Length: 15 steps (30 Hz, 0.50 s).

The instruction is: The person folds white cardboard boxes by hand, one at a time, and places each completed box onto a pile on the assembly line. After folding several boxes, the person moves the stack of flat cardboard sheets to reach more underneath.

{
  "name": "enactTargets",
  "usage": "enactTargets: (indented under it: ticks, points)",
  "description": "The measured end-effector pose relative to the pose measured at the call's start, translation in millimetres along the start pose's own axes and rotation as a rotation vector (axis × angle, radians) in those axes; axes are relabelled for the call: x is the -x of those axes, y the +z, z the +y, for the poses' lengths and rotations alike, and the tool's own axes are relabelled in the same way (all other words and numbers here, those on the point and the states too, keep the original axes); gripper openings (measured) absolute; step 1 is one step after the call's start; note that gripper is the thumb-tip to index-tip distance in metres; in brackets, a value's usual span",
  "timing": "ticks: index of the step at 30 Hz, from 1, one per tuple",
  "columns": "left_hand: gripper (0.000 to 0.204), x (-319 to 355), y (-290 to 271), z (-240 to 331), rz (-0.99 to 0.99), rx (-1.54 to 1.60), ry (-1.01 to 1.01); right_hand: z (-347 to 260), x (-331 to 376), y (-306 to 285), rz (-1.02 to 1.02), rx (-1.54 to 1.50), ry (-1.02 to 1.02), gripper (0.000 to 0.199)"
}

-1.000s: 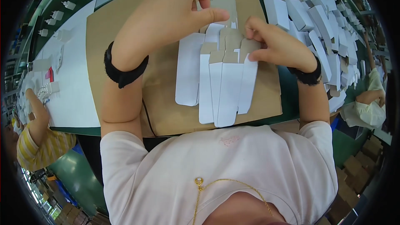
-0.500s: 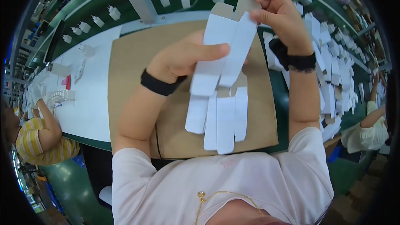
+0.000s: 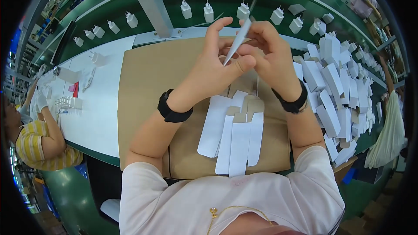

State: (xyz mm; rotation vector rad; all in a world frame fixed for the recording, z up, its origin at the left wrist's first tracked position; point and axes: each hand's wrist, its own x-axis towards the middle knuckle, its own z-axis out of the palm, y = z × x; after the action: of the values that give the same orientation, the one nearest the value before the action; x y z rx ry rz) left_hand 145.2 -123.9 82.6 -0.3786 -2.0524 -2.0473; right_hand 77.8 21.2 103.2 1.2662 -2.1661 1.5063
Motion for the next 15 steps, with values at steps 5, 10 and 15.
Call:
enactTargets:
  ticks: [5,10,15]
  points:
    - [0.096,3.2,2.3,-3.1,-0.025,-0.108,-0.094,0.2,-4.2,-21.8,-0.151,-0.123,0.127,0.023]
    - [0.111,5.8,7.7,-1.4,-0.062,-0.171,-0.056,-3.0,-5.5,-24.0,-0.232,-0.114,0.164,0.026]
    - [0.114,2.1,5.7,-16.2,-0.02,-0.302,0.136,7.0,-4.0,-24.0,-0.299,-0.135,0.078,0.022]
